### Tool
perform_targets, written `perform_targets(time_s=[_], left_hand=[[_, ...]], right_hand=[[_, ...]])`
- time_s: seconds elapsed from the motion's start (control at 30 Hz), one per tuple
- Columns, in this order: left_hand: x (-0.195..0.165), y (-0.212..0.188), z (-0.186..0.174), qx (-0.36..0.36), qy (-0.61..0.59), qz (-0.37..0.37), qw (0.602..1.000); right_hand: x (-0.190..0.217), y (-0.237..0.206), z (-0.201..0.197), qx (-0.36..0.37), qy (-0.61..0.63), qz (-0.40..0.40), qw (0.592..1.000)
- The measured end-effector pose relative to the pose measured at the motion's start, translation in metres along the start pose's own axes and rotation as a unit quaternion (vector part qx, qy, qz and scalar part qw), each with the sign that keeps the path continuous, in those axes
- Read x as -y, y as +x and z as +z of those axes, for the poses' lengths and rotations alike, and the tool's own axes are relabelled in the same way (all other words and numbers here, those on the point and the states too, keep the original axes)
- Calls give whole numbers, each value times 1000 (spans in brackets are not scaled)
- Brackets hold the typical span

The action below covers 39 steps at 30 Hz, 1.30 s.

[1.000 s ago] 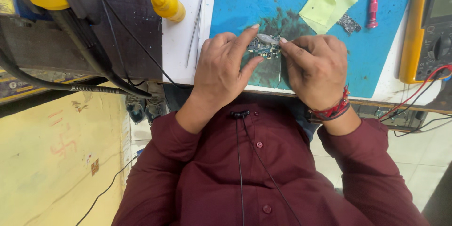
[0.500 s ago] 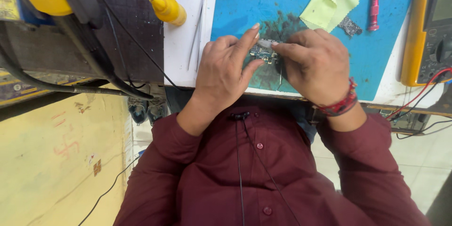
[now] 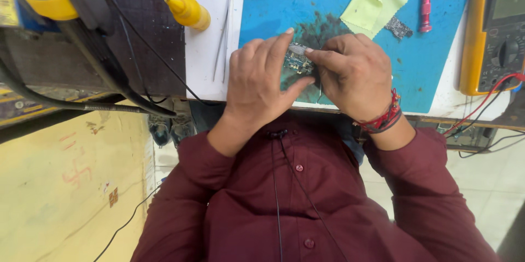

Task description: The person solders a small circuit board using a soldering iron and tweezers. They apply flux from a yellow bottle, scrape the board with a metal tool, and continue soldering multiple points on the board.

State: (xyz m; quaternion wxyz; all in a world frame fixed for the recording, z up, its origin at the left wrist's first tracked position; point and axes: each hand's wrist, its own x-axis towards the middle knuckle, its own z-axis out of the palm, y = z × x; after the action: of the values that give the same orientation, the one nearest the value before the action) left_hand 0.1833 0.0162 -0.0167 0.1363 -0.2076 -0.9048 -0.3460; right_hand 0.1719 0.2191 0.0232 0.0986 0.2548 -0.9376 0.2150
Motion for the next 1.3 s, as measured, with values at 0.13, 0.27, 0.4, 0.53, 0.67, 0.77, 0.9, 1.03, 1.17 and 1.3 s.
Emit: perform_targets(time_s=[0.13,0.27,0.4,0.53,0.67,0.77,0.9,1.03,1.17,1.3], left_hand=[[-8,-2,6,2,11,-9,1000],[-5,1,5,25,-27,17,999],[7,7,-1,58,-65,46,995],[9,10,-4,85,-80,28,993],[9,10,-5,70,-86,42,993],[9,10,-4,70,-84,41,993],[10,10,-3,74,-90,41,992],[10,10,-3,62,-84,46,993],[9,12,-2,77,-89,36,992],[9,13,-2,73,-82,40,993]], right_hand=[[-3,-3,-4,10,11,-4,1000],[-8,-5,-12,28,18,-3,999],[-7,-6,-10,16,-6,1,1000],[-9,-6,-6,-3,1,-10,1000],[-16,-8,-10,31,15,4,999],[-18,-9,-9,1,13,8,1000],[-21,-10,-13,20,34,9,999],[-21,-9,-14,32,57,33,997],[-18,-5,-11,6,44,6,999],[-18,-4,-12,47,54,24,997]])
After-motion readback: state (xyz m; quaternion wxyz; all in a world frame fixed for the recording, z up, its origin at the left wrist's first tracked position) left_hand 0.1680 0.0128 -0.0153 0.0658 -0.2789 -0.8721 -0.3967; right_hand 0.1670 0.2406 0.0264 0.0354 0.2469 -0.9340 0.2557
